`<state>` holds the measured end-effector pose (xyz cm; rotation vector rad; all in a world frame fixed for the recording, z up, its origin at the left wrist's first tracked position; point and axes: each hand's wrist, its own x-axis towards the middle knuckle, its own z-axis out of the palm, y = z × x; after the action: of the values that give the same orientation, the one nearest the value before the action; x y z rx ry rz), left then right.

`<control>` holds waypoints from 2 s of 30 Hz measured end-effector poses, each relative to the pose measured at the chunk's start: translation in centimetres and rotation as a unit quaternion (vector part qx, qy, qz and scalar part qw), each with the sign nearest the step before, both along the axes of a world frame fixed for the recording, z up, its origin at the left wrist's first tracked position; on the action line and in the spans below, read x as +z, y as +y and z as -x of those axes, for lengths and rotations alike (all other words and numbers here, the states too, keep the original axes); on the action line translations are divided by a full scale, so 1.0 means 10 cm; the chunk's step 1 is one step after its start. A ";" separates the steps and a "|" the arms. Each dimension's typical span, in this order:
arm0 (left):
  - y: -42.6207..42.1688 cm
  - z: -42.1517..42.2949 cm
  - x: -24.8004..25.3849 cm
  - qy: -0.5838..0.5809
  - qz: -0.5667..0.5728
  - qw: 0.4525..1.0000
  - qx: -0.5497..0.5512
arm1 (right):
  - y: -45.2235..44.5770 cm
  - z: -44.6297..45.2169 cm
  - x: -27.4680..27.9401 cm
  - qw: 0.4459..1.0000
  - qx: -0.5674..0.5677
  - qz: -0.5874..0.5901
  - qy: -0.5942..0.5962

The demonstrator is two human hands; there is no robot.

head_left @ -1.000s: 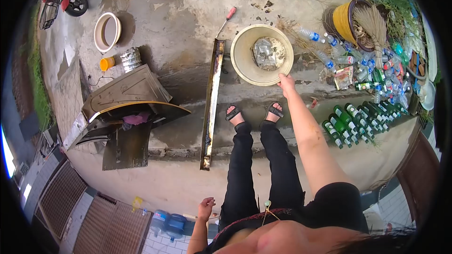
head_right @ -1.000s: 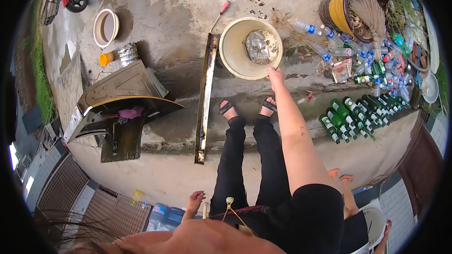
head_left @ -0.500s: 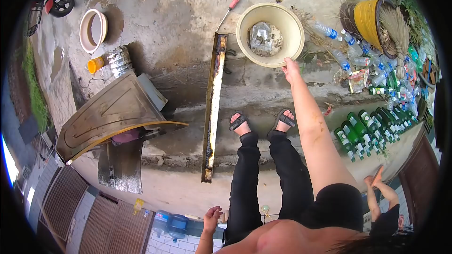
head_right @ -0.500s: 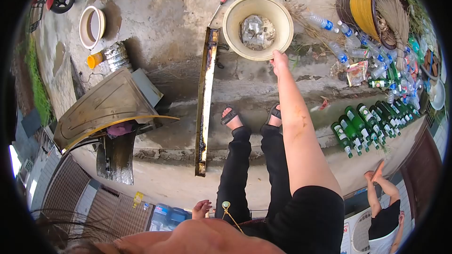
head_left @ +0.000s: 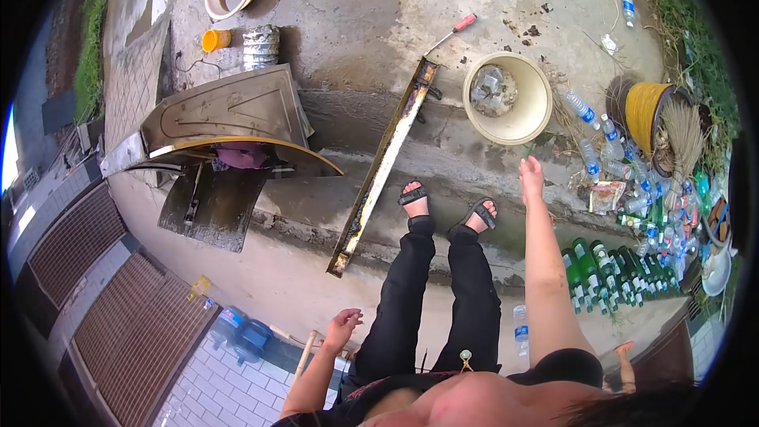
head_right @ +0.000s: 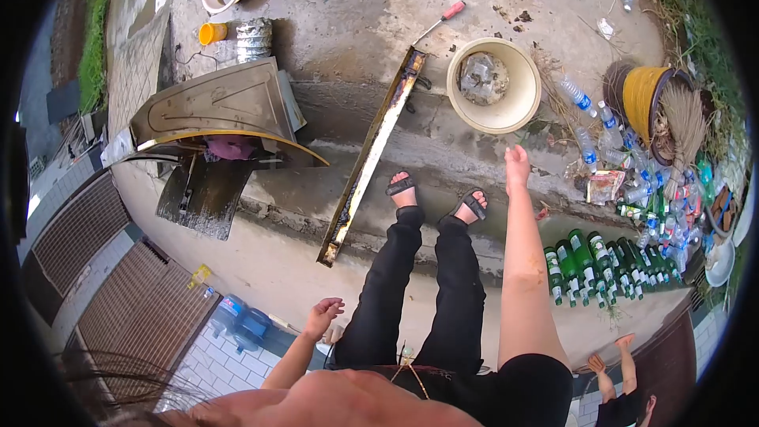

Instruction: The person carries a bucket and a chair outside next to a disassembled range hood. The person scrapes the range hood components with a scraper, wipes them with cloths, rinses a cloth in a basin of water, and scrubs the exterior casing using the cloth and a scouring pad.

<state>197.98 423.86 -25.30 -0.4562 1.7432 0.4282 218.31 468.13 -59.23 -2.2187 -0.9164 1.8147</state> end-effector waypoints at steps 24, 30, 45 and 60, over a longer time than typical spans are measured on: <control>-0.23 -0.47 1.51 0.227 -0.034 0.973 -0.036 | 0.35 -1.17 3.72 0.935 0.354 -0.026 -0.001; -0.34 -0.23 1.44 0.250 -0.053 0.965 -0.062 | 0.33 -0.97 4.16 0.939 0.341 -0.008 -0.031; -1.01 0.34 1.39 0.327 -0.041 0.944 0.025 | -0.42 0.86 5.15 0.826 0.554 -0.071 0.079; -0.83 0.31 1.48 0.313 -0.044 0.949 -0.018 | 0.09 -0.11 4.74 0.815 0.573 -0.083 -0.041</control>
<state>194.92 415.54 -10.50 -0.2311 2.3271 0.6711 219.40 469.06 -11.81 -1.6628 -2.6993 1.7690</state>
